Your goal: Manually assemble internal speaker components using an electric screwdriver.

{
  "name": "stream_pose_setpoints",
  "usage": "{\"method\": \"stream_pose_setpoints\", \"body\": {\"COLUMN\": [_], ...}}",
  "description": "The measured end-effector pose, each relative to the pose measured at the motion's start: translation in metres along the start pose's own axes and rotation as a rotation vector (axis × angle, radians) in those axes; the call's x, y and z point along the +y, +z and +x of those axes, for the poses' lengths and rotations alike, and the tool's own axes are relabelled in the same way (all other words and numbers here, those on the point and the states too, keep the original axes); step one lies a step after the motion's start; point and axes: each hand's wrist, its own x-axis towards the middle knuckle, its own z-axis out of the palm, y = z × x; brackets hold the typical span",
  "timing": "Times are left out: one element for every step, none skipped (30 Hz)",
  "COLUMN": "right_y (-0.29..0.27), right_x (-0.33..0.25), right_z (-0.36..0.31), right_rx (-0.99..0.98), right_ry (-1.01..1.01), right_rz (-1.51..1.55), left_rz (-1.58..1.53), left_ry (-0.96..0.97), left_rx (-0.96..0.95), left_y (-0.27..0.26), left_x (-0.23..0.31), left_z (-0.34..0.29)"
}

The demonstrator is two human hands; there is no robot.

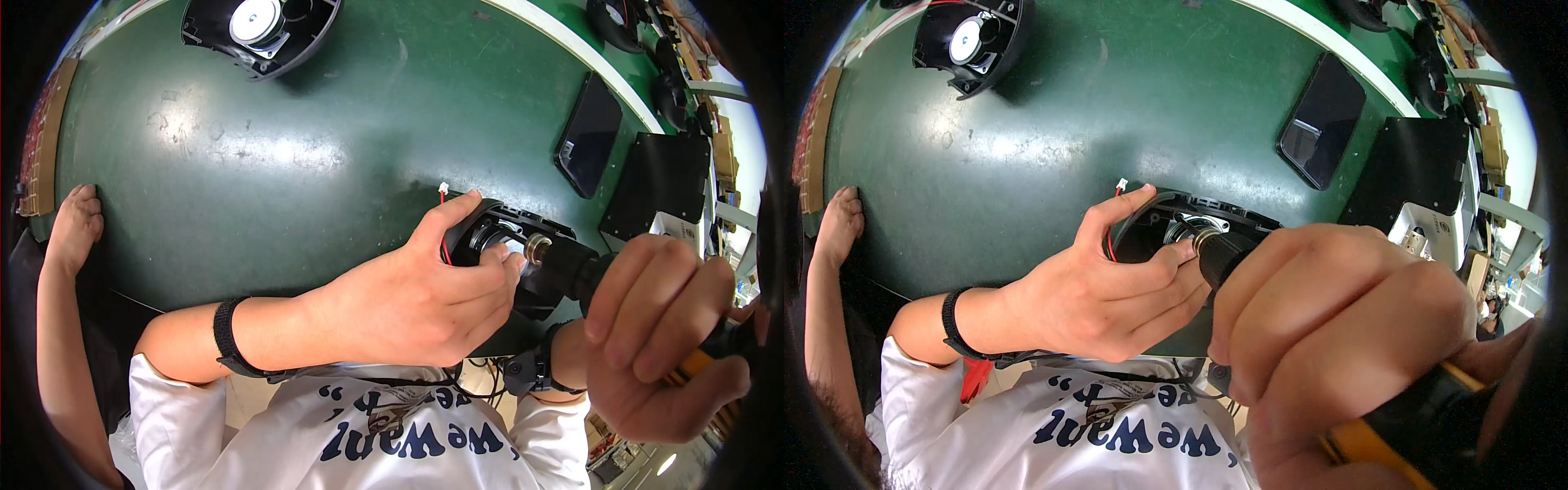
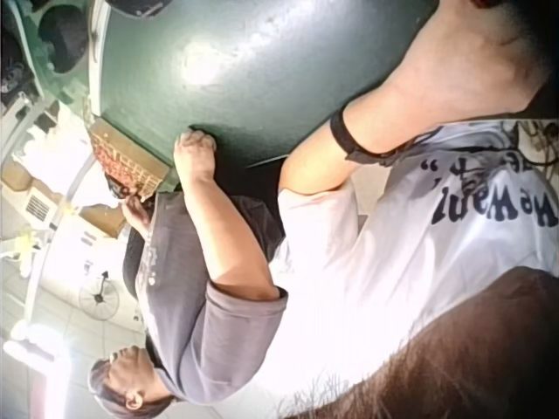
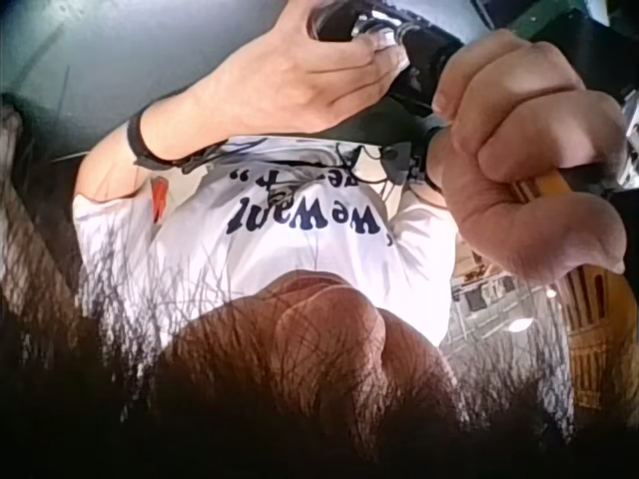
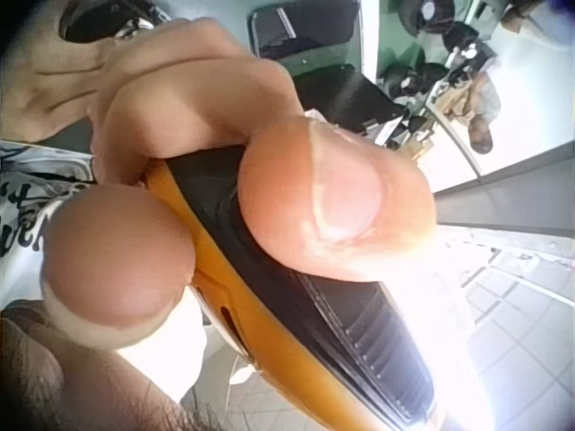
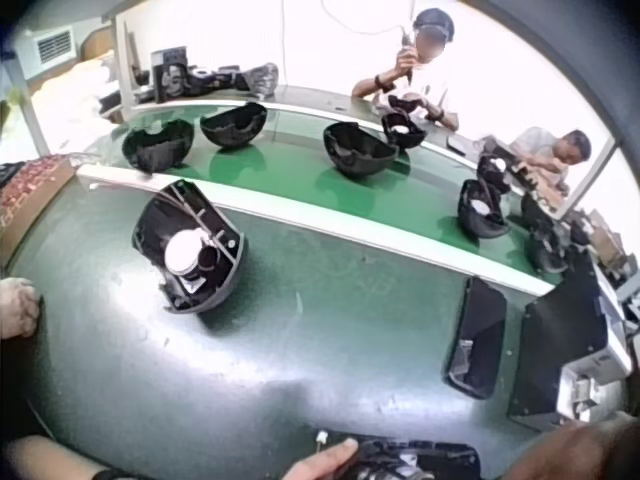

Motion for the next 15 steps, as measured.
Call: {"method": "stream_pose_setpoints", "body": {"right_y": [0.001, 0.001, 0.002, 0.002, 0.002, 0.006, 0.012, 0.017, 0.014, 0.007, 0.004, 0.007, 0.012, 0.016, 0.014], "right_x": [0.0, 0.0, 0.0, 0.0, 0.0, 0.002, 0.005, 0.007, 0.006, 0.003, 0.001, 0.002, 0.005, 0.008, 0.007], "right_z": [-0.001, -0.001, -0.002, -0.002, -0.003, -0.004, -0.004, -0.003, -0.002, -0.001, 0.0, 0.0, 0.001, 0.002, 0.004], "right_rx": [0.02, 0.04, 0.037, 0.047, 0.057, 0.056, 0.117, 0.177, 0.175, 0.105, 0.037, 0.037, 0.078, 0.119, 0.119], "right_ry": [0.001, 0.0, -0.002, 0.007, 0.017, 0.016, -0.015, -0.046, -0.046, -0.026, -0.006, -0.007, -0.018, -0.03, -0.031], "right_rz": [-0.008, -0.018, -0.019, 0.004, 0.027, 0.027, 0.038, 0.05, 0.052, 0.026, -0.003, -0.005, 0.023, 0.052, 0.05], "left_rz": [0.002, 0.006, 0.009, 0.012, 0.004, -0.004, -0.003, -0.002, 0.0, 0.002, 0.008, 0.014, 0.013, 0.002, -0.009], "left_ry": [-0.001, 0.005, 0.011, 0.011, 0.004, -0.002, -0.003, -0.002, 0.0, -0.002, 0.001, 0.003, 0.005, -0.014, -0.032], "left_rx": [0.001, 0.003, 0.005, 0.007, 0.009, 0.011, 0.011, 0.014, 0.016, 0.016, 0.011, 0.006, 0.008, 0.006, 0.005], "left_y": [0.0, 0.001, 0.002, 0.003, 0.002, 0.002, 0.002, 0.002, 0.001, 0.0, -0.001, -0.002, -0.003, -0.004, -0.004], "left_x": [0.0, 0.0, 0.0, 0.0, 0.001, 0.002, 0.002, 0.001, 0.001, 0.001, 0.001, 0.002, 0.002, 0.003, 0.002], "left_z": [0.0, -0.001, -0.001, -0.001, -0.001, -0.001, -0.001, -0.001, -0.002, -0.002, -0.002, -0.001, 0.0, 0.0, 0.0]}}
